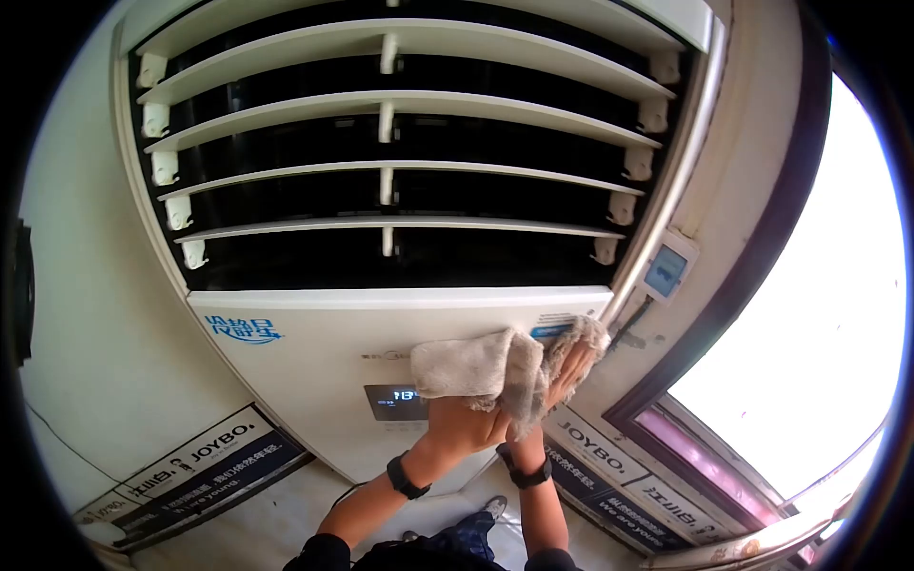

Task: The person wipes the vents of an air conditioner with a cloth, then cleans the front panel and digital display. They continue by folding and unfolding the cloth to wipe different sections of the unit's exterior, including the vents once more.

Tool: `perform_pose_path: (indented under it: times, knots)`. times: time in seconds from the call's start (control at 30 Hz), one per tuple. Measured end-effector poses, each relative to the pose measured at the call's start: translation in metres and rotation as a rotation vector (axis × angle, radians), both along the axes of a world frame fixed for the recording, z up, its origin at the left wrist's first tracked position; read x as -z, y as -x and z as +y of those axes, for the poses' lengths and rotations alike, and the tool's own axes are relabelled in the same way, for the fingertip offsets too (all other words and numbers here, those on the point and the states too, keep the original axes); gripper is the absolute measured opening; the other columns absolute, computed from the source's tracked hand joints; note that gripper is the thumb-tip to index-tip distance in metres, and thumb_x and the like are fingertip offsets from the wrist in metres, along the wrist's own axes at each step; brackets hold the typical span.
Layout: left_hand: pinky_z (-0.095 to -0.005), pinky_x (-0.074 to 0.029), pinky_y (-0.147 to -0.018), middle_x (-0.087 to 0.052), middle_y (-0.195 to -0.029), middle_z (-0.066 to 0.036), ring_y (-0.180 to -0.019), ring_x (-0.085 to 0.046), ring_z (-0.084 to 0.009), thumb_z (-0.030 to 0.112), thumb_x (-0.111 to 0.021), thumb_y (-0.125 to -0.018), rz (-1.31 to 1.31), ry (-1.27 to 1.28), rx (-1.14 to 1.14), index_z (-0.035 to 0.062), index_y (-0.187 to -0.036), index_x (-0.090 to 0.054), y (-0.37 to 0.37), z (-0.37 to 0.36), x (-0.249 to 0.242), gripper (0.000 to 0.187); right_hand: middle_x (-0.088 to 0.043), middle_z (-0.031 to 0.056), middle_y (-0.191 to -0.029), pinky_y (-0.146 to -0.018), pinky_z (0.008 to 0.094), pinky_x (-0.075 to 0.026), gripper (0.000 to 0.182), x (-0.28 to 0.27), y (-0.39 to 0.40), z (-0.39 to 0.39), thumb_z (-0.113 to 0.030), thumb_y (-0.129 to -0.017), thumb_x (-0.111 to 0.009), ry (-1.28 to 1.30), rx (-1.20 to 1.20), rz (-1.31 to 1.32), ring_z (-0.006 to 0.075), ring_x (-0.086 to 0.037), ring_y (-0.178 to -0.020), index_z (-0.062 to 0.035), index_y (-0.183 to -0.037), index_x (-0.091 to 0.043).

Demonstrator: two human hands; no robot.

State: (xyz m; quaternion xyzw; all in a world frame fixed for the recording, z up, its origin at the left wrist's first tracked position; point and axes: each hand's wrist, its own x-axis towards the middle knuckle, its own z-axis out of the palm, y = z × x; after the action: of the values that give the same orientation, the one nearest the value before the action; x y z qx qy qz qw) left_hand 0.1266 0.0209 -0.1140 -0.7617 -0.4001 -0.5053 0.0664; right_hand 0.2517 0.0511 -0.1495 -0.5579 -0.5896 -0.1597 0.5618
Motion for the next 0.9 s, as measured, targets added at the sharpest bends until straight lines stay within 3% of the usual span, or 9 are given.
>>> perform_pose_path:
  times: [0.13,0.23,0.3,0.37,0.43,0.5,0.63,0.73,0.9]
  knots:
    - [-0.0538,-0.044,-0.101,-0.063,-0.125,-0.019,-0.114,-0.061,-0.0410,0.040,-0.066,-0.081,0.083,-0.036,-0.160,0.0095,-0.129,-0.064,0.038,-0.010,-0.031,0.057,-0.022,0.0195,-0.165,-0.124,0.0532,-0.013,0.077,-0.049,0.046,-0.007,-0.041,-0.097,-0.057,-0.141,0.090,-0.057,0.0411,-0.015,-0.153,-0.0013,-0.157,-0.030]
    - [-0.0483,-0.041,-0.107,-0.057,-0.135,-0.019,-0.126,-0.056,-0.0350,0.045,-0.061,-0.089,-0.183,0.019,-0.107,0.0035,-0.145,-0.048,0.087,-0.018,-0.067,0.071,-0.020,0.0174,-0.167,-0.124,0.0521,-0.011,0.079,-0.103,0.105,-0.007,-0.044,-0.097,-0.056,-0.222,0.036,-0.180,0.0395,-0.013,-0.154,-0.0023,-0.158,-0.028]
    - [-0.0479,-0.040,-0.108,-0.055,-0.138,-0.019,-0.128,-0.054,-0.0353,0.044,-0.058,-0.091,-0.309,0.013,-0.136,0.0023,-0.146,-0.045,0.127,-0.020,-0.066,0.071,-0.036,0.0109,-0.161,-0.122,0.0601,-0.012,0.071,-0.127,0.146,-0.018,-0.039,-0.090,-0.061,-0.235,-0.087,-0.293,0.0366,-0.022,-0.153,-0.0083,-0.152,-0.045]
    - [-0.0476,-0.039,-0.109,-0.053,-0.140,-0.020,-0.130,-0.051,-0.0356,0.044,-0.055,-0.092,-0.408,0.025,-0.204,0.0011,-0.147,-0.043,0.169,-0.025,-0.043,0.071,-0.039,0.0076,-0.160,-0.123,0.0576,-0.012,0.067,-0.138,0.186,-0.034,-0.035,-0.090,-0.060,-0.152,-0.255,-0.377,0.0327,-0.024,-0.153,-0.0112,-0.151,-0.047]
    - [-0.0472,-0.037,-0.110,-0.051,-0.142,-0.021,-0.132,-0.049,-0.0359,0.044,-0.052,-0.094,-0.495,0.060,-0.261,-0.0002,-0.148,-0.041,0.202,-0.028,-0.008,0.070,-0.037,0.0062,-0.161,-0.125,0.0519,-0.012,0.067,-0.123,0.227,-0.032,-0.035,-0.089,-0.059,-0.276,-0.366,-0.453,0.0299,-0.024,-0.153,-0.0139,-0.151,-0.048]
    - [-0.0469,-0.036,-0.112,-0.048,-0.144,-0.022,-0.134,-0.047,-0.0362,0.043,-0.049,-0.095,-0.572,0.095,-0.298,-0.0014,-0.149,-0.039,0.225,-0.029,0.030,0.070,-0.042,0.0037,-0.158,-0.124,0.0522,-0.009,0.062,-0.108,0.256,-0.038,-0.040,-0.091,-0.054,-0.298,-0.379,-0.590,0.0289,-0.029,-0.150,-0.0143,-0.147,-0.054]
    - [-0.0461,-0.033,-0.114,-0.044,-0.148,-0.023,-0.138,-0.042,-0.0367,0.042,-0.044,-0.099,-0.653,0.145,-0.313,-0.0038,-0.150,-0.034,0.236,-0.039,0.101,0.070,-0.041,0.0039,-0.158,-0.126,0.0441,-0.009,0.063,-0.053,0.264,-0.042,-0.034,-0.090,-0.050,-0.234,-0.615,-0.816,0.0231,-0.026,-0.152,-0.0081,-0.147,-0.051]
    - [-0.0456,-0.031,-0.116,-0.041,-0.151,-0.025,-0.141,-0.039,-0.0372,0.042,-0.039,-0.101,-0.674,0.199,-0.295,-0.0056,-0.152,-0.031,0.229,-0.056,0.154,0.070,-0.041,0.0041,-0.158,-0.126,0.0417,-0.009,0.064,0.014,0.265,-0.044,-0.034,-0.090,-0.050,-0.067,-0.837,-0.782,0.0225,-0.025,-0.152,-0.0064,-0.148,-0.049]
    - [-0.0447,-0.027,-0.119,-0.035,-0.157,-0.027,-0.147,-0.033,-0.0379,0.041,-0.032,-0.105,-0.642,0.286,-0.273,-0.0087,-0.154,-0.026,0.218,-0.081,0.222,0.070,-0.046,0.0012,-0.154,-0.123,0.0405,-0.018,0.053,0.104,0.252,-0.048,-0.028,-0.094,-0.053,0.001,-0.820,-0.799,0.0189,-0.032,-0.149,-0.0083,-0.143,-0.054]
